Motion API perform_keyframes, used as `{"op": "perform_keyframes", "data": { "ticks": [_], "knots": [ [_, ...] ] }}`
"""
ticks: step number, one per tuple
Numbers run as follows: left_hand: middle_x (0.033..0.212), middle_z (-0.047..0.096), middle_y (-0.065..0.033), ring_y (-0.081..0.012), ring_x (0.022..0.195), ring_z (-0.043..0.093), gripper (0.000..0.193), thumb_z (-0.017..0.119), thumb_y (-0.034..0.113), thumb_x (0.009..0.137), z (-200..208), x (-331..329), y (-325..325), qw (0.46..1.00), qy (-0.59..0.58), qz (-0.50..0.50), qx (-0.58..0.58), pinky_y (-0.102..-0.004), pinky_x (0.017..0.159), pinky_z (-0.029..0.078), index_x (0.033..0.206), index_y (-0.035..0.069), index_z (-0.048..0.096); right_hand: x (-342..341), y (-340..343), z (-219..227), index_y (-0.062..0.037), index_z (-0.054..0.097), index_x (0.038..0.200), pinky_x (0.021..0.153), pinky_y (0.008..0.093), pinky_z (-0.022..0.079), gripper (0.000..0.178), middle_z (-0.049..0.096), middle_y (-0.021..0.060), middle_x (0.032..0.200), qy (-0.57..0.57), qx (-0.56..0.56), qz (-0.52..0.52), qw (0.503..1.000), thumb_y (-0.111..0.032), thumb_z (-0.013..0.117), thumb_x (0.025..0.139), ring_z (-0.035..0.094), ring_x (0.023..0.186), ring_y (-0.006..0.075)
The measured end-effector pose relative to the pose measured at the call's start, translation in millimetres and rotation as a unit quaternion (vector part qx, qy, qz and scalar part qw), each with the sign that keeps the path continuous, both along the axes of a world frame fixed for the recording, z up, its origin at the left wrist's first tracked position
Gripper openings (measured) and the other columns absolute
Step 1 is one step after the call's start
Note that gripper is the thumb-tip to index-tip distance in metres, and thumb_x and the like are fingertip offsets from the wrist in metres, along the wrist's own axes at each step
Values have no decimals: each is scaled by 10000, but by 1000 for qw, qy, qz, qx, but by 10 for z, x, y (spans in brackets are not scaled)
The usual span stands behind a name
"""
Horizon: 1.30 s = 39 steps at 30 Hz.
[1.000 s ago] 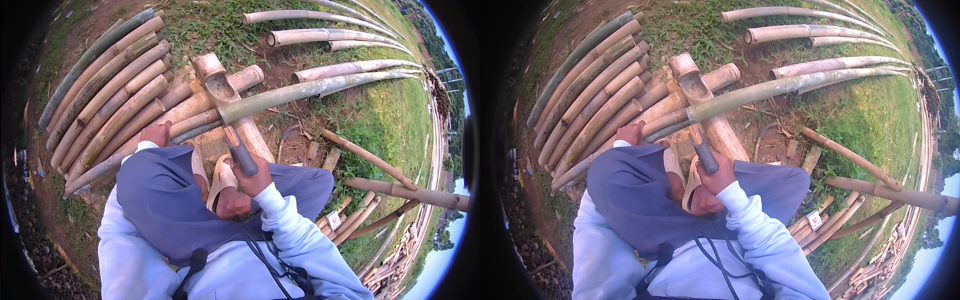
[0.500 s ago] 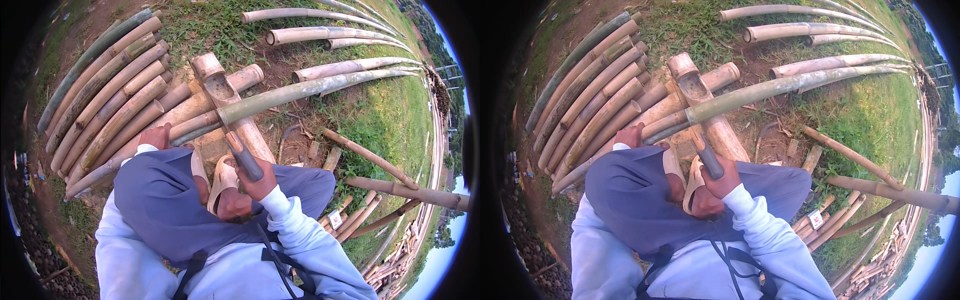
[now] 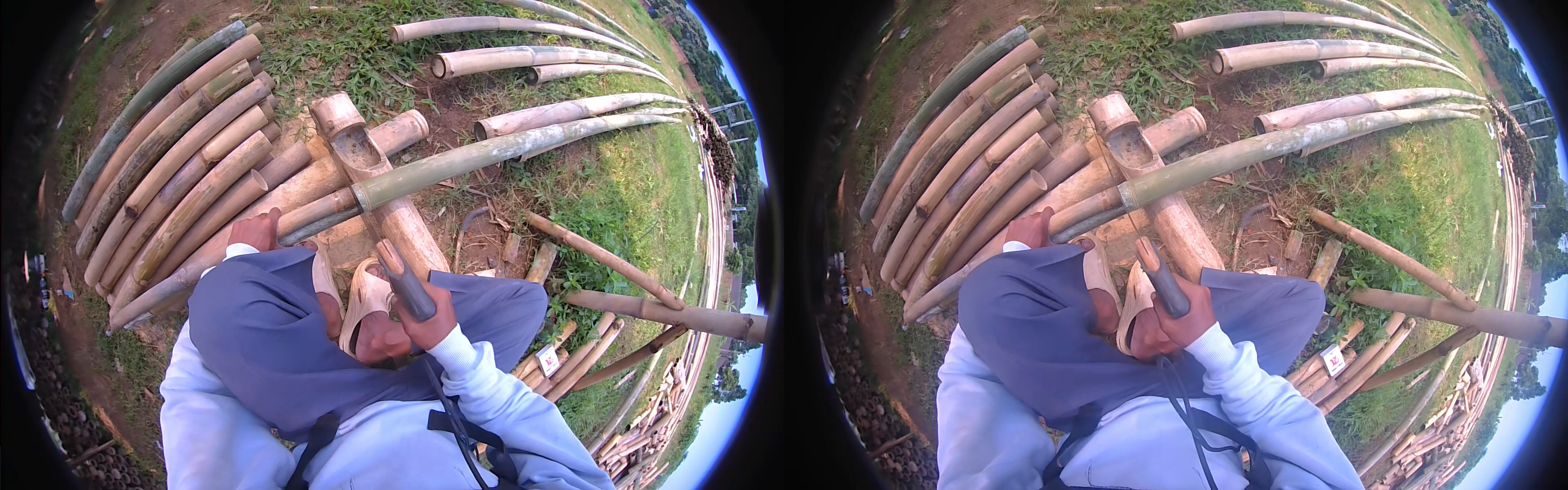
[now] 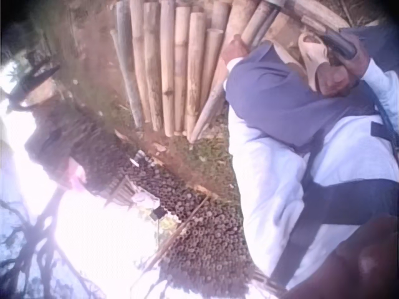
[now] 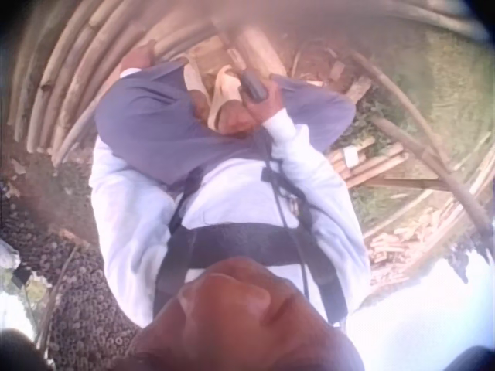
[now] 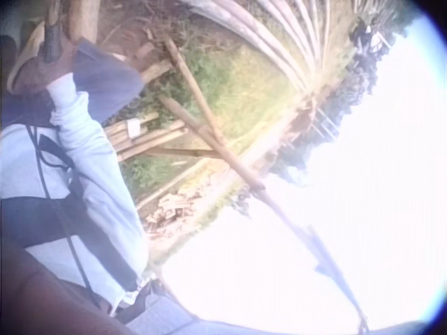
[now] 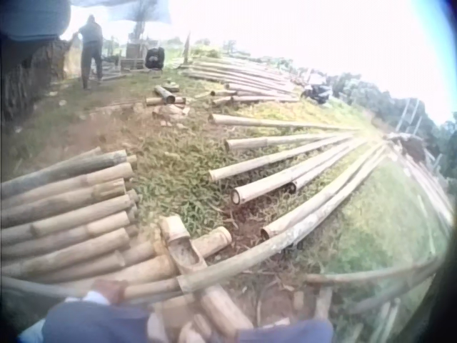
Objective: The person uses a hand saw to cut bamboo poles into shorter sections. They position each pole on a wooden support, saw through it, and then move the cut piece aside before repeating the process with another pole.
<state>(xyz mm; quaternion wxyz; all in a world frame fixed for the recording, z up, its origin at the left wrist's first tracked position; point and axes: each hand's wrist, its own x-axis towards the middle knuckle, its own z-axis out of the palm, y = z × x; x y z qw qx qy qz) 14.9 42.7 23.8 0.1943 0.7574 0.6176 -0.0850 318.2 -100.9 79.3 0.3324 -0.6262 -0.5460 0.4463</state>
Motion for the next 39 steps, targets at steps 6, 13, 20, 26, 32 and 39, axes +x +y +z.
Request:
{"op": "perform_keyframes", "data": {
  "ticks": [6, 13, 20, 26, 32, 39],
  "knots": [
    [913, 727, -253, -419, 882, 723, 889, 691, 822, 700, -199, -182, -17, 999, 9, -1, 33, -500, 785, 553, 1024, -3, 623, -159, 46, -234, -4, 661, 1093, 693, 379, 526, 263, 667, 196, 796, 43, 39, 3, 998, -116, 751, 873, 691, 720, 346],
    [799, 711, -228, -414, 803, 721, 920, 646, 863, 709, 36, -103, -118, 1000, -2, 18, 5, -483, 732, 562, 995, -10, 615, 424, -996, 770, -43, 697, 1206, 761, 289, 555, 333, 762, 135, 928, -7, -87, 32, 996, -13, 702, 875, 759, 836, 185],
    [790, 703, -232, -411, 804, 719, 908, 646, 863, 705, 4, -73, -26, 1000, 5, -8, 23, -486, 725, 561, 958, -8, 613, -128, 287, -335, 13, 690, 1075, 699, 313, 518, 222, 681, 96, 786, 9, 15, 17, 1000, -72, 734, 874, 630, 741, 122],
    [785, 700, -234, -411, 785, 718, 890, 651, 852, 711, 6, -77, -100, 1000, 7, 14, 9, -481, 736, 559, 950, -5, 613, 459, -972, 726, -8, 679, 1240, 770, 301, 552, 372, 758, 148, 931, 19, -97, 32, 995, 13, 710, 869, 763, 854, 212],
    [811, 700, -241, -416, 775, 714, 888, 651, 848, 714, -32, -63, -99, 1000, -10, 9, 16, -485, 748, 558, 954, -6, 614, 219, -355, 230, -5, 687, 1051, 672, 334, 537, 221, 712, 159, 804, 26, -55, 26, 998, 2, 677, 830, 751, 762, 235],
    [814, 701, -240, -415, 785, 713, 883, 637, 840, 728, -80, -43, 0, 1000, -14, -12, 8, -490, 746, 554, 984, -4, 609, -90, 130, -9, 4, 644, 1001, 680, 395, 518, 188, 652, 200, 783, 47, -38, -1, 998, -100, 718, 863, 708, 759, 339]
  ]
}}
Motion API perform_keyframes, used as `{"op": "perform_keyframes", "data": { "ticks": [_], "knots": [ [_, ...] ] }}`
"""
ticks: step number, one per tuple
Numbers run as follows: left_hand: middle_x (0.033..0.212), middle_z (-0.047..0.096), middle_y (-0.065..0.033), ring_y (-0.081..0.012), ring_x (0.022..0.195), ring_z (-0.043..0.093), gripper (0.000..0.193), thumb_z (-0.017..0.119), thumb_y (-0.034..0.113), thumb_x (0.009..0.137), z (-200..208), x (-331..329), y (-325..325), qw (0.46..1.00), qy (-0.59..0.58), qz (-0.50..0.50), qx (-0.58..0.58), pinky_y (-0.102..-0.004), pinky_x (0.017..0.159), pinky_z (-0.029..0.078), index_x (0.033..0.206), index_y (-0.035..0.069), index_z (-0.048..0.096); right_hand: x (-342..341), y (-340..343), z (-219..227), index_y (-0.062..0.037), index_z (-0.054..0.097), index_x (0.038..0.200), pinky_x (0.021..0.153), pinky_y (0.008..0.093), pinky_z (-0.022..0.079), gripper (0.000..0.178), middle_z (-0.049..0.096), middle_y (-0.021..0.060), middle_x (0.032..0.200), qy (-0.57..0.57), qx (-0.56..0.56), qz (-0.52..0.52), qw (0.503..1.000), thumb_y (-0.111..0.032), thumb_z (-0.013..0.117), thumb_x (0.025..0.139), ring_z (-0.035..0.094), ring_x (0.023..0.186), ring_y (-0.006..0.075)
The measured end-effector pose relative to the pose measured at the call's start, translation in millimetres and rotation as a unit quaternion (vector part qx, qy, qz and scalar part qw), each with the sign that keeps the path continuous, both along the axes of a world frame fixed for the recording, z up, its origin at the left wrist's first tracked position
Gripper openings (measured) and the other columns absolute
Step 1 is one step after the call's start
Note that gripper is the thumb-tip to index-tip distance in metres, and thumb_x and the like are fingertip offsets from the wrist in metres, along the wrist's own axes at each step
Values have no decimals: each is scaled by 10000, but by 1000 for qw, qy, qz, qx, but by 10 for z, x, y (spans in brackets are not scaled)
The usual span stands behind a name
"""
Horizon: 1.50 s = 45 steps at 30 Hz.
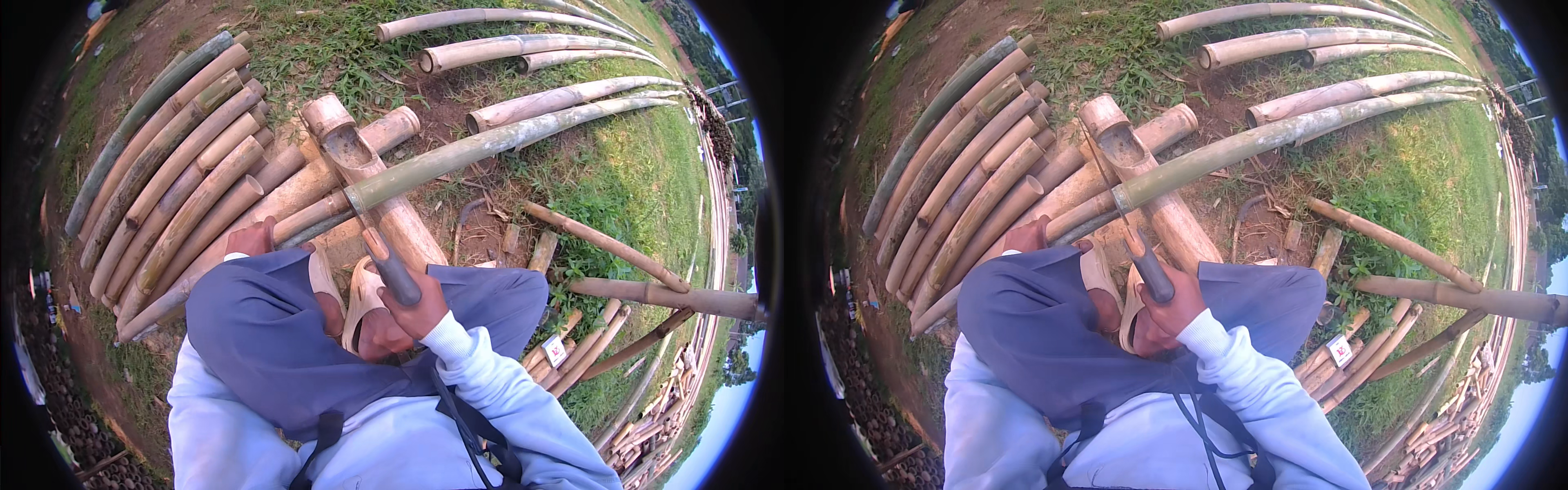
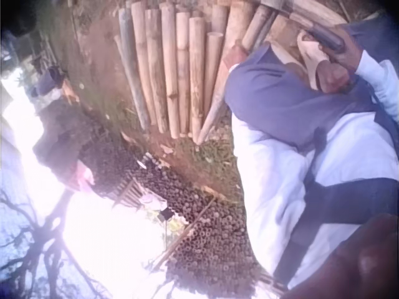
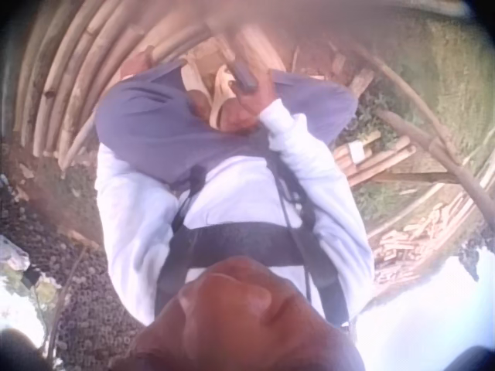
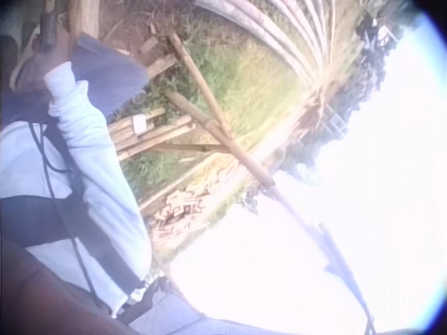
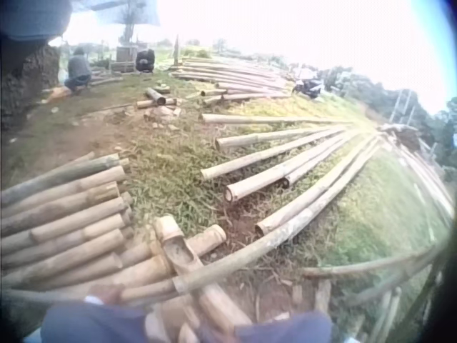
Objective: The person uses a hand saw to cut bamboo poles into shorter sections. They position each pole on a wooden support, saw through it, and then move the cut piece aside before repeating the process with another pole.
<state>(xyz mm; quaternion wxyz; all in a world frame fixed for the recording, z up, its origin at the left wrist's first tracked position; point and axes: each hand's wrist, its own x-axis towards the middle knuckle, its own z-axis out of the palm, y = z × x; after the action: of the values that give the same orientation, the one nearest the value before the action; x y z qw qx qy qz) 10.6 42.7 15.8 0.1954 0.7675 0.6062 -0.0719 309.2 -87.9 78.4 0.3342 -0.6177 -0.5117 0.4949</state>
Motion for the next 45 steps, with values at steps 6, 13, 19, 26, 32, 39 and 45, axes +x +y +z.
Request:
{"op": "perform_keyframes", "data": {
  "ticks": [6, 13, 19, 26, 32, 39, 45],
  "knots": [
    [799, 700, -234, -414, 785, 714, 852, 641, 826, 742, -157, -183, -140, 1000, -19, 13, 19, -485, 728, 556, 956, 3, 595, 571, -1195, 652, -18, 693, 1208, 725, 295, 559, 358, 746, 152, 872, -45, -22, 36, 998, -3, 711, 851, 776, 818, 246],
    [819, 706, -235, -412, 797, 717, 860, 656, 822, 733, 200, 145, -58, 1000, 7, 17, -20, -480, 742, 557, 968, -4, 608, -77, 242, -248, 22, 635, 999, 675, 395, 509, 192, 626, 214, 755, -30, 50, -7, 998, -75, 708, 850, 638, 695, 339],
    [826, 706, -243, -407, 791, 719, 868, 656, 806, 747, 225, -11, -131, 999, 23, 28, -21, -475, 742, 563, 1014, -19, 620, 352, -920, 543, -37, 690, 1209, 755, 311, 556, 357, 745, 137, 860, -50, -55, 39, 996, 0, 709, 854, 772, 863, 242],
    [814, 705, -258, -417, 781, 718, 866, 653, 816, 743, 45, -26, -115, 1000, 13, 5, 0, -478, 738, 568, 989, -13, 605, 262, -452, 212, -13, 706, 1046, 646, 346, 528, 208, 706, 180, 812, -32, -7, 29, 999, -25, 706, 839, 725, 698, 268],
    [788, 702, -249, -421, 773, 716, 892, 634, 857, 724, 30, -48, -2, 1000, 10, -11, 15, -481, 733, 564, 955, -4, 601, -47, 139, -169, 10, 657, 1005, 700, 401, 526, 214, 665, 205, 805, -27, 17, 9, 999, -117, 742, 855, 667, 747, 398],
    [784, 705, -229, -415, 769, 719, 897, 645, 862, 722, -217, -225, -119, 999, -13, -3, 41, -472, 724, 562, 964, -1, 608, 528, -1196, 726, -14, 703, 1159, 734, 310, 557, 304, 747, 151, 875, -66, -67, 33, 995, -18, 734, 856, 773, 847, 251],
    [791, 706, -230, -404, 779, 720, 903, 634, 871, 721, 91, 104, -29, 1000, -1, 6, -8, -472, 725, 562, 978, 6, 609, -27, 201, -289, 13, 671, 1016, 645, 349, 503, 189, 676, 152, 771, -62, 33, 12, 997, -93, 729, 871, 629, 682, 193]
  ]
}}
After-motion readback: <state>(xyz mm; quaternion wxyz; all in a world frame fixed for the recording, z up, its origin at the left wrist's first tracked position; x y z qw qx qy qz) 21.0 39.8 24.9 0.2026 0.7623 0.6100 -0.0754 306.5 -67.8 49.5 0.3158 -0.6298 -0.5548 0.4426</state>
